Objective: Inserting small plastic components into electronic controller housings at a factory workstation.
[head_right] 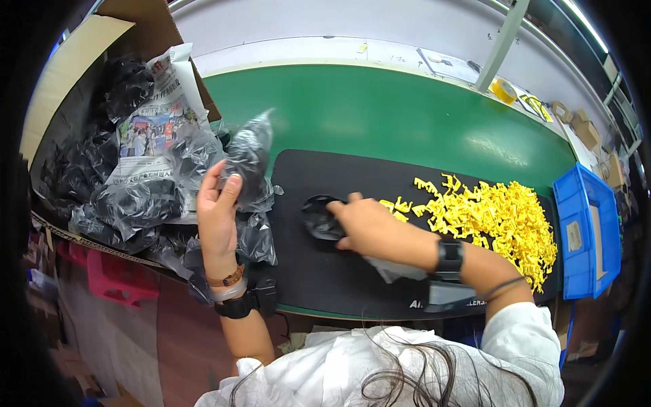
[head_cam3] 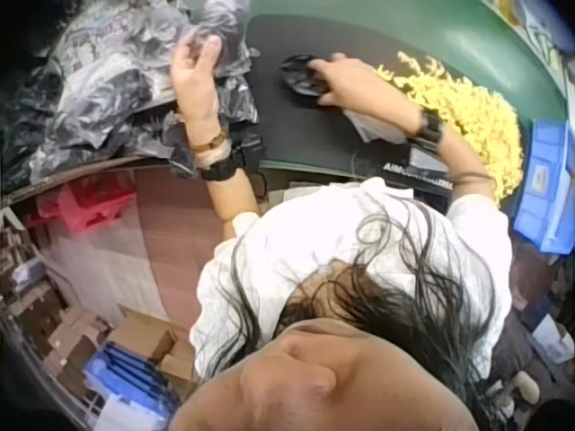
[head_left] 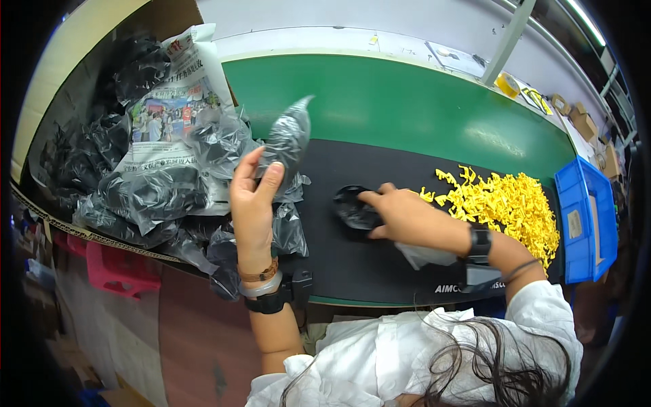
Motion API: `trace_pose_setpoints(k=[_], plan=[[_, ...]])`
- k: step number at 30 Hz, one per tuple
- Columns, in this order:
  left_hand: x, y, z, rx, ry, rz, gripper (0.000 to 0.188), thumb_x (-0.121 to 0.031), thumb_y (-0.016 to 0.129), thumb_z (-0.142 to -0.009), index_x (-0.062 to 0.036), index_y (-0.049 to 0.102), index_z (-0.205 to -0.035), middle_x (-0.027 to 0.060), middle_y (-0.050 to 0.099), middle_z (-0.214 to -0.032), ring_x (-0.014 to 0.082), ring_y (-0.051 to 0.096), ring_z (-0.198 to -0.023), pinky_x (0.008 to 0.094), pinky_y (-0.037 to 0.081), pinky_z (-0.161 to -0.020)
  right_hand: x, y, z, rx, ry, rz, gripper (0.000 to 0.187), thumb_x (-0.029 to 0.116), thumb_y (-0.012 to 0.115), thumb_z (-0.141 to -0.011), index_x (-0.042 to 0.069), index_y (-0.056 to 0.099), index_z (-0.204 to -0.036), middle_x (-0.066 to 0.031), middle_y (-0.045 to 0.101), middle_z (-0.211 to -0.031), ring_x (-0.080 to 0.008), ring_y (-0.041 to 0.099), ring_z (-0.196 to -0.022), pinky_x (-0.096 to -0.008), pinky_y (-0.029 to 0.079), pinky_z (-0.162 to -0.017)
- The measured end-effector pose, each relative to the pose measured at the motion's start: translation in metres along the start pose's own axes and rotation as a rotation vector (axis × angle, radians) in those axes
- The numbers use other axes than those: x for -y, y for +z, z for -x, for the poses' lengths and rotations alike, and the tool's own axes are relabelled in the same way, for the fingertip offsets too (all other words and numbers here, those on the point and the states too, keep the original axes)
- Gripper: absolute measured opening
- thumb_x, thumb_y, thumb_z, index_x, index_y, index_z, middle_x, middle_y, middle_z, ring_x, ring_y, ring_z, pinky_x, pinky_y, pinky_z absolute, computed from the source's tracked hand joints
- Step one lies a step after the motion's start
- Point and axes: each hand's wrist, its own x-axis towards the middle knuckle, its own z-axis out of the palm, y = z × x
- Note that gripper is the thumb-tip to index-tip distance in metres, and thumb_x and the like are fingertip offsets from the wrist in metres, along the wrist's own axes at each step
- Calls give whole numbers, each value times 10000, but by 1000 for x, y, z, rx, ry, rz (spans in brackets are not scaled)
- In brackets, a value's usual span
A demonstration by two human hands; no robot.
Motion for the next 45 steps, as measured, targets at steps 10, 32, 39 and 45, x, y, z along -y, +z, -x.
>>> trace_pose_setpoints(k=[10,32,39,45], plan=[[7,42,10,350,13,-562,434,-45,665,-783,5,532,-1193,77,611,-1085,162,577,-995,284,444,-878,-53,-30,-51,-359,-23,-992,290,243,581,-909,-32,647,-975,0,621,-775,-58,530,-710,-224,425,-623],[39,9,-7,374,401,-1772,105,3,652,-665,-13,616,-762,122,547,-994,283,498,-956,400,402,-773,-24,-19,126,-527,-184,-789,250,232,559,-905,18,546,-777,-112,497,-548,-264,490,-477,-365,385,-489],[-7,32,-2,183,477,-1317,44,-8,659,-745,-8,616,-755,95,550,-732,244,532,-728,334,432,-641,-33,0,114,-456,-49,-862,227,254,591,-895,44,602,-981,-73,599,-649,-161,571,-579,-311,443,-582],[-16,119,14,355,4,-568,63,-43,656,-797,10,668,-827,42,645,-745,92,587,-690,222,452,-627,-24,-23,65,-307,1,-887,504,277,688,-810,64,511,-1230,-107,624,-695,-152,568,-620,-303,466,-609]])
